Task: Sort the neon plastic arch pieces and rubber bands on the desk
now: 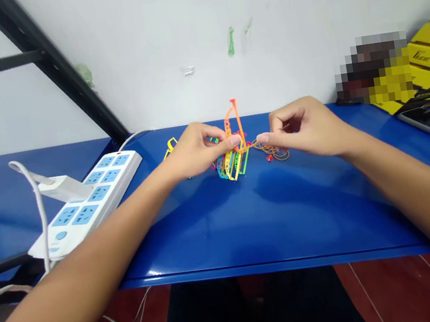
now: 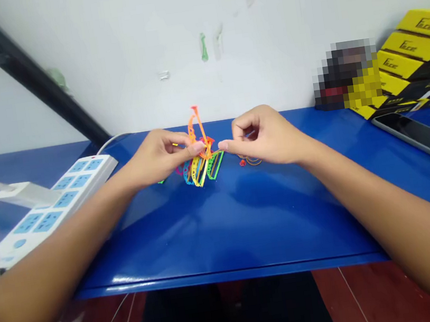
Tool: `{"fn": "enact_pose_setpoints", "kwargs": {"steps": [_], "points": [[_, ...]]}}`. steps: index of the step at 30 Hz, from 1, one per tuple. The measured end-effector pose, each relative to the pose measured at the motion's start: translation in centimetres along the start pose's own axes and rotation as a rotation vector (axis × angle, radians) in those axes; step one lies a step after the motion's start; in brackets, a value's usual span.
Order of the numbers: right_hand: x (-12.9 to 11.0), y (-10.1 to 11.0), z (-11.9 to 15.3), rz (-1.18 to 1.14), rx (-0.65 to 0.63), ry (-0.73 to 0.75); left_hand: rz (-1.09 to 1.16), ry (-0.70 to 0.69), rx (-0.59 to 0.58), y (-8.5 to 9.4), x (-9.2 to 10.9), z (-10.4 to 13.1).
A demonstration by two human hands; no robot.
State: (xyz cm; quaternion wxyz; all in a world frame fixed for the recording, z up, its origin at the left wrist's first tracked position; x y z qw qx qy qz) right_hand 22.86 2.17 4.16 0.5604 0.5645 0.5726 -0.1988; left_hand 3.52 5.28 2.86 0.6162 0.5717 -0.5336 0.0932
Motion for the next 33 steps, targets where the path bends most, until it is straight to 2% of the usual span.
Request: {"fn": "enact_pose_setpoints", "kwargs": {"steps": [3, 7, 9, 12, 17, 22, 26, 30, 33], "points": [[-0.1, -0.9, 0.1, 0.044, -0.022, 0.028, 0.153, 0.079, 0.168, 0.7, -1.0, 0.0], [0.7, -2.2, 0.1, 0.031, -0.128, 0.011, 0.31, 0.129, 0.309, 1.1, -2.1, -0.1], [1.3, -2.2, 0.0, 0.056, -0.145, 0.005, 0.335, 0.143, 0.383, 1.6, -2.7, -0.1], [2.0, -1.4, -0.2, 0.144, -0.105, 0.017, 0.309, 0.171, 0.436, 2.3, -3.2, -0.3], [2.2, -0.9, -0.4, 0.565, -0.061, 0.143, 0.202, 0.119, 0.412, 2.2, -1.8, 0.1], [3.6, -1.0, -0.4, 0.645, -0.092, 0.116, 0.123, 0.085, 0.301, 0.8, -0.4, 0.5], [3.8, -0.7, -0.4, 0.613, -0.055, 0.135, 0.077, 0.071, 0.21, -0.1, -0.4, 0.5], [1.4, -0.1, -0.2, 0.413, 0.113, 0.23, 0.031, 0.029, 0.164, -0.7, -0.1, 0.4], [0.2, -0.1, 0.0, 0.182, 0.196, 0.139, -0.07, -0.054, 0.152, -1.0, 0.8, 0.7]]}}
Point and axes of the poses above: each hand's wrist, its own z-axis away from the middle knuckle, its own y-axis out of the back of the hand, x = y × z, the point moved 7 cm from there along -z, towards the middle knuckle, and after that the axes turned 6 degrees about -z, right-handed, at the moved point
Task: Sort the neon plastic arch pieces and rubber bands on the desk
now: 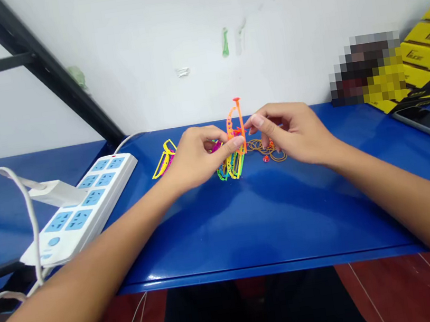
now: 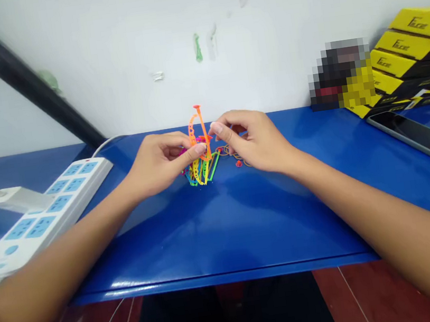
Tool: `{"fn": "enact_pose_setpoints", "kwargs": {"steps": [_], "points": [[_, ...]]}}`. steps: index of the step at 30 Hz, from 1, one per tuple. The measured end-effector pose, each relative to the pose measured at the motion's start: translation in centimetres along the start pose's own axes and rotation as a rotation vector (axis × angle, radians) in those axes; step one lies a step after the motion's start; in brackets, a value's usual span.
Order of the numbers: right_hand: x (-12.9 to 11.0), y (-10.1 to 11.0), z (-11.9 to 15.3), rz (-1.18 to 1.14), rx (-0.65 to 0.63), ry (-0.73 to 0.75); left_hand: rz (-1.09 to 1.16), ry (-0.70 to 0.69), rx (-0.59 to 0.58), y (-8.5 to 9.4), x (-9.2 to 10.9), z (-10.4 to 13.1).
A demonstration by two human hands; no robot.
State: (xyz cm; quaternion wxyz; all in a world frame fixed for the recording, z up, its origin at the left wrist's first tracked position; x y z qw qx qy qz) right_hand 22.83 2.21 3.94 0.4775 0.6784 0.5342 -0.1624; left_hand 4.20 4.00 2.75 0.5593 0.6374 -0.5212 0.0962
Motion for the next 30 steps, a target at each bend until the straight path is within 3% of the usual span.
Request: {"fn": "enact_pose_setpoints", "kwargs": {"steps": [3, 6, 10, 13, 20, 26, 30], "points": [[-0.7, -1.2, 0.4, -0.204, -0.05, -0.121, -0.106, -0.117, -0.014, -0.3, 1.2, 0.4], [-1.1, -2.2, 0.6, -0.267, -0.076, -0.128, -0.137, -0.171, -0.025, -0.5, 1.8, 0.8], [0.1, -1.4, 0.4, -0.283, -0.014, -0.189, 0.041, -0.059, -0.069, -0.8, 0.8, 0.5], [1.4, -0.1, 0.0, -0.31, 0.043, -0.238, 0.137, 0.047, -0.03, -0.4, -0.4, 0.1], [2.5, -1.9, 0.2, -0.37, -0.195, -0.351, 0.18, 0.132, 0.215, 2.1, -2.4, -0.5], [2.4, -1.8, 0.2, -0.464, -0.191, -0.395, 0.201, 0.125, 0.228, 2.2, -2.4, -0.6], [2.4, -3.2, 1.2, -0.493, -0.383, -0.504, 0.167, 0.075, 0.279, 2.4, -2.2, -0.6]]}}
Point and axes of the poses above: each hand's wrist, its own z-axis away from the middle knuckle, its own y-axis out of the back of the hand, x = y × z, the point moved 7 cm from there along -z, towards the middle knuckle, and after that the axes turned 6 degrees about -z, right-handed, at the moved point
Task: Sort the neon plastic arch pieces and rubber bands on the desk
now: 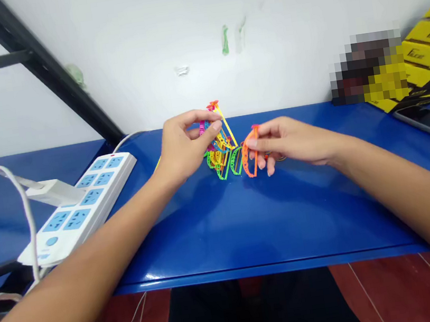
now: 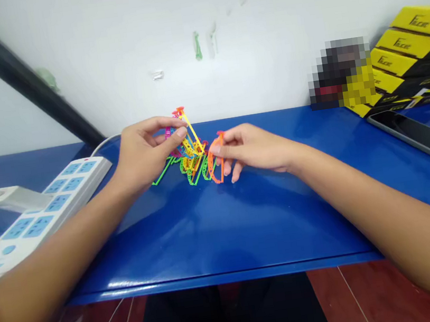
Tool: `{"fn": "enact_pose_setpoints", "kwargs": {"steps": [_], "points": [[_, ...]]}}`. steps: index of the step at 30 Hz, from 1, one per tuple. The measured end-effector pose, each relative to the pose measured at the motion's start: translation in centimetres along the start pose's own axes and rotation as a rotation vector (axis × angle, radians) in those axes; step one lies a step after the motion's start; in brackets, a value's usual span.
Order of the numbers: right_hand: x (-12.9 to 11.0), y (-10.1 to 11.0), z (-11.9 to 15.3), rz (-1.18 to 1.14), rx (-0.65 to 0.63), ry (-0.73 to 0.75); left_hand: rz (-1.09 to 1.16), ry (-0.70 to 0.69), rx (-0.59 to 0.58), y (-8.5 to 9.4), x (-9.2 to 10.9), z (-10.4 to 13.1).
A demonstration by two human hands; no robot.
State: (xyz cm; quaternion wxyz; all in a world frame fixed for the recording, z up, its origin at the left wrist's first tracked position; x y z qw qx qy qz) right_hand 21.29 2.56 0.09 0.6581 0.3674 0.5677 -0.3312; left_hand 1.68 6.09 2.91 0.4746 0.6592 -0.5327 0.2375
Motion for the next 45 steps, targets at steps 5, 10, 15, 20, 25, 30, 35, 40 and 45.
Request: {"fn": "enact_pose_setpoints", "kwargs": {"steps": [5, 10, 15, 20, 25, 30, 35, 40, 45], "points": [[1.1, -1.6, 0.2, 0.157, -0.092, -0.075, -0.014, -0.037, 0.006, 0.0, 0.1, 0.0], [0.3, -0.2, -0.2, 0.321, 0.078, 0.124, 0.042, -0.088, -0.052, -0.7, 0.5, 0.2], [-0.9, 1.4, 0.0, 0.167, 0.294, 0.247, 0.121, -0.084, -0.101, -1.4, 0.7, 0.6], [-1.3, 0.0, 0.1, -0.005, 0.227, 0.26, 0.186, 0.024, -0.186, -2.2, 0.4, 1.2], [-1.5, -0.6, 0.2, -0.036, 0.222, 0.28, 0.212, 0.089, -0.169, -2.2, 0.0, 1.4], [-2.0, 0.1, 0.5, -0.04, 0.275, 0.314, 0.25, 0.179, -0.192, -2.5, -0.4, 1.4], [-1.6, 0.5, 0.4, -0.044, 0.267, 0.284, 0.281, 0.218, -0.21, -2.6, -0.8, 1.5], [-1.4, 0.0, 0.1, -0.073, 0.208, 0.28, 0.279, 0.227, -0.239, -2.8, -0.6, 1.6], [-1.6, -0.4, 0.2, -0.1, 0.181, 0.262, 0.254, 0.232, -0.284, -2.9, -0.3, 1.8]]}}
Point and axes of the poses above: each hand's wrist, its own z-axis away from the middle knuckle, its own y-axis out of the back of the hand, x = y × z, the point moved 7 cm from there along -z, towards the middle knuckle, and after that the axes turned 6 degrees about -z, right-handed, at the moved point
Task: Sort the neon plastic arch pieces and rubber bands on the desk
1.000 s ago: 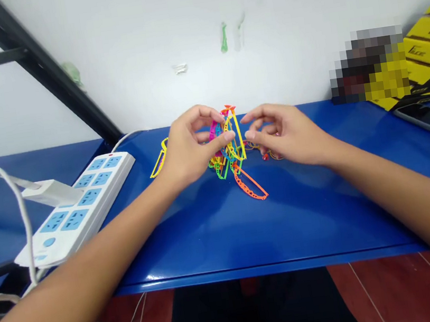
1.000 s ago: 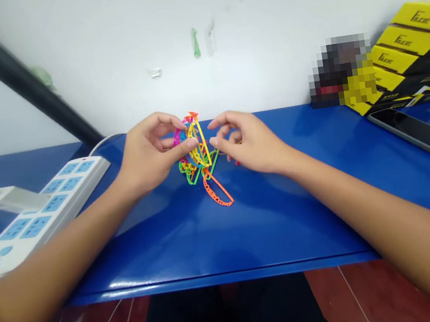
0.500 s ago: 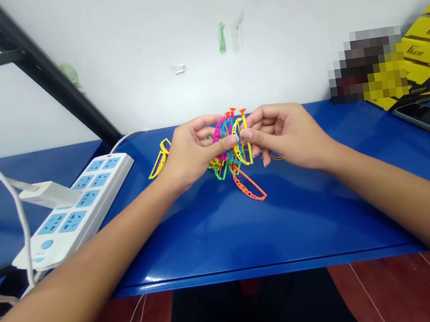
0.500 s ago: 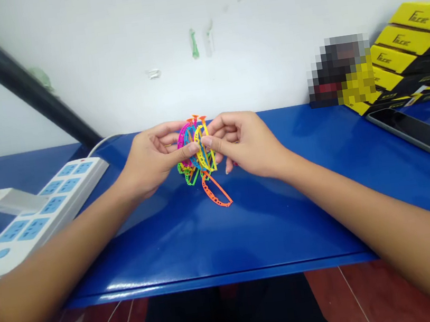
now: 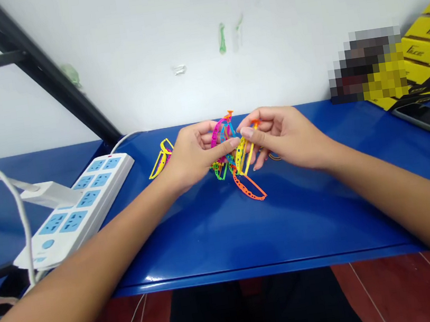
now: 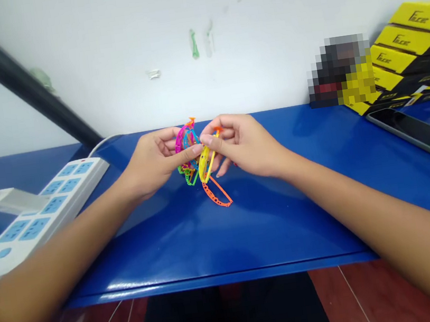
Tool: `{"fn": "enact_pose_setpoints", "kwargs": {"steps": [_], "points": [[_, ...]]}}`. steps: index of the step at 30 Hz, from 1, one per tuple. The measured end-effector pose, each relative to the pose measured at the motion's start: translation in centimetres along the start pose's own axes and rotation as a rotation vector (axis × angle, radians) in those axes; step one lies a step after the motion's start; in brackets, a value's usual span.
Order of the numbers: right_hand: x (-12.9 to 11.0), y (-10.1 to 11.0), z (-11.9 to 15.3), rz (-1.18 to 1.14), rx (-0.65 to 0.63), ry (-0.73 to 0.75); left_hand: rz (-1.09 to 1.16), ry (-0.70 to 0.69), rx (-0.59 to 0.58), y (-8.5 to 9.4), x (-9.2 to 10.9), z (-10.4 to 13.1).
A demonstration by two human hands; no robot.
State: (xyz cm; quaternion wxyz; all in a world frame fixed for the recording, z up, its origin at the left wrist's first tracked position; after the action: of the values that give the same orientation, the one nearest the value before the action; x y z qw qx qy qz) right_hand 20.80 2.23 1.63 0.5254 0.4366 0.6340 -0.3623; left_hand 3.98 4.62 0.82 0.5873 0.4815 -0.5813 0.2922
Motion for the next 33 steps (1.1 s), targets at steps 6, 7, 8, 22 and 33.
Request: {"fn": "enact_pose_setpoints", "kwargs": {"steps": [6, 7, 8, 22, 33], "points": [[-0.4, 0.4, 0.2, 0.077, 0.065, 0.014, -0.064, -0.055, -0.036, -0.4, 0.1, -0.2], [-0.4, 0.4, 0.3, 0.084, 0.077, 0.017, -0.08, -0.061, -0.044, -0.5, 0.1, -0.2], [-0.4, 0.5, 0.3, 0.091, 0.084, 0.019, -0.097, -0.067, -0.048, -0.7, 0.0, -0.2], [0.2, 0.3, 0.2, 0.114, 0.094, -0.003, -0.316, -0.21, -0.028, -0.8, 0.8, 0.3], [-0.4, 0.3, 0.5, 0.147, 0.128, 0.02, -0.101, -0.123, -0.093, -1.4, 0.7, 0.4]]}}
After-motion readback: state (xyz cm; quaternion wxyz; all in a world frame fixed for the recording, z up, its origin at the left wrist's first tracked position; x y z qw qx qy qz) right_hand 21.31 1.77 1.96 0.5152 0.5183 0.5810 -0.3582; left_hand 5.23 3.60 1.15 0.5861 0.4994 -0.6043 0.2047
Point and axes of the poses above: each hand's wrist, its own z-axis away from the middle knuckle, its own y-axis out of the back of the hand, x = y × z, the point moved 7 cm from there along -z, towards the middle knuckle, and after that the axes turned 6 degrees about -z, right-handed, at the moved point
